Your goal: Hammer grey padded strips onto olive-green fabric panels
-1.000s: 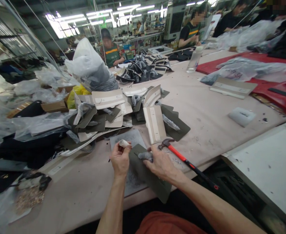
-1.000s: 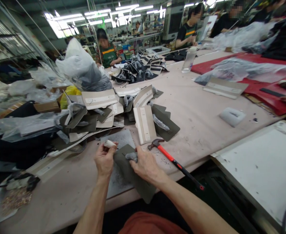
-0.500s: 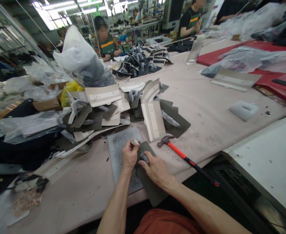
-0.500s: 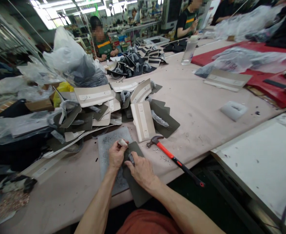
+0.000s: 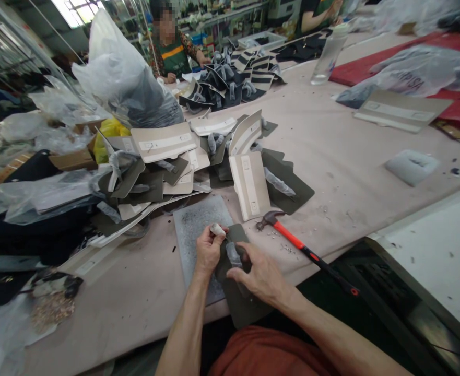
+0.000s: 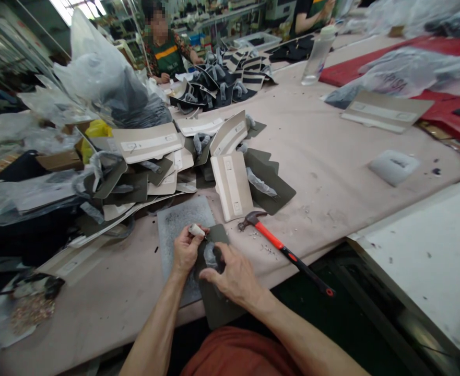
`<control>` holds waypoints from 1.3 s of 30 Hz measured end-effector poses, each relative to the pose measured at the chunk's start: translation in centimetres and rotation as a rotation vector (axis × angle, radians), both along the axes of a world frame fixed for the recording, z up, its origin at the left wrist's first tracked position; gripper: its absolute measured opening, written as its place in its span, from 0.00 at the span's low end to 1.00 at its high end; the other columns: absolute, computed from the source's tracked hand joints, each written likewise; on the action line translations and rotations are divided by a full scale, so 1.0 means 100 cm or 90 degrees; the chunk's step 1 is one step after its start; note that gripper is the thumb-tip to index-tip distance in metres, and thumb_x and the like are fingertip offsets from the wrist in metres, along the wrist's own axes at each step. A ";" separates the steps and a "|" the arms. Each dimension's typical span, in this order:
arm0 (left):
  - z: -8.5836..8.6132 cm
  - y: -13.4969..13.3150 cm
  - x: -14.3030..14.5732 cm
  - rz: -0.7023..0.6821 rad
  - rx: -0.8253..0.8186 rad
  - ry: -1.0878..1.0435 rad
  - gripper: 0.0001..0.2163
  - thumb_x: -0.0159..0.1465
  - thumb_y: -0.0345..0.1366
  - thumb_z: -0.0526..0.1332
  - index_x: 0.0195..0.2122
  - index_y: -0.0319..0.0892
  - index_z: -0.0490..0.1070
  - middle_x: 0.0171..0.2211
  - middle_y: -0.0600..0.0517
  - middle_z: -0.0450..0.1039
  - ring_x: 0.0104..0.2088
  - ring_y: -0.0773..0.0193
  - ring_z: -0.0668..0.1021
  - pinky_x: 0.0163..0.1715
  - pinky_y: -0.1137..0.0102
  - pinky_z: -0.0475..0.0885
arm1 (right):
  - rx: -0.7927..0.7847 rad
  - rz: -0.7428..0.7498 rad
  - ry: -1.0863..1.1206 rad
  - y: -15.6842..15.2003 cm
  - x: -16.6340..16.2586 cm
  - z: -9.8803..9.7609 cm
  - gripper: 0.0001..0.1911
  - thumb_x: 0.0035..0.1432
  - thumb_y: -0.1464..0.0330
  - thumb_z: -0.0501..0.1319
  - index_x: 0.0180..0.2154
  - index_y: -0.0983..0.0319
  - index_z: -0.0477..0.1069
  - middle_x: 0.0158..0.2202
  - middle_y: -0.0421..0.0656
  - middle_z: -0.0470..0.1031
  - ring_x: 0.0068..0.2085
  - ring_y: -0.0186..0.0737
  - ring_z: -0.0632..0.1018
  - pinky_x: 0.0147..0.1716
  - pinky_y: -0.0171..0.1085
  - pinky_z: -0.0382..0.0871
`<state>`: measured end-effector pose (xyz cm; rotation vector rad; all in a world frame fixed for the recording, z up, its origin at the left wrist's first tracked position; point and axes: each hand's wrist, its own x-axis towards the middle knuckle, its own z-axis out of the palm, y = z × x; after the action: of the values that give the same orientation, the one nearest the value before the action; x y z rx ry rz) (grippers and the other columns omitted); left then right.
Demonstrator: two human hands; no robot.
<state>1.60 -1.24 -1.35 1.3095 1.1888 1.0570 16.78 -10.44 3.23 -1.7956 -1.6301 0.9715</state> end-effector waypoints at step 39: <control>0.002 -0.013 0.002 -0.073 0.162 0.142 0.09 0.62 0.32 0.60 0.41 0.45 0.78 0.38 0.50 0.81 0.39 0.59 0.80 0.44 0.66 0.73 | 0.322 -0.013 -0.208 0.019 0.071 0.113 0.15 0.69 0.60 0.46 0.32 0.58 0.61 0.22 0.38 0.64 0.21 0.34 0.62 0.23 0.37 0.50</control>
<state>1.81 -2.53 -1.14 1.7105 1.1522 1.0221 23.89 -8.53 14.53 -1.6602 -1.8387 0.2202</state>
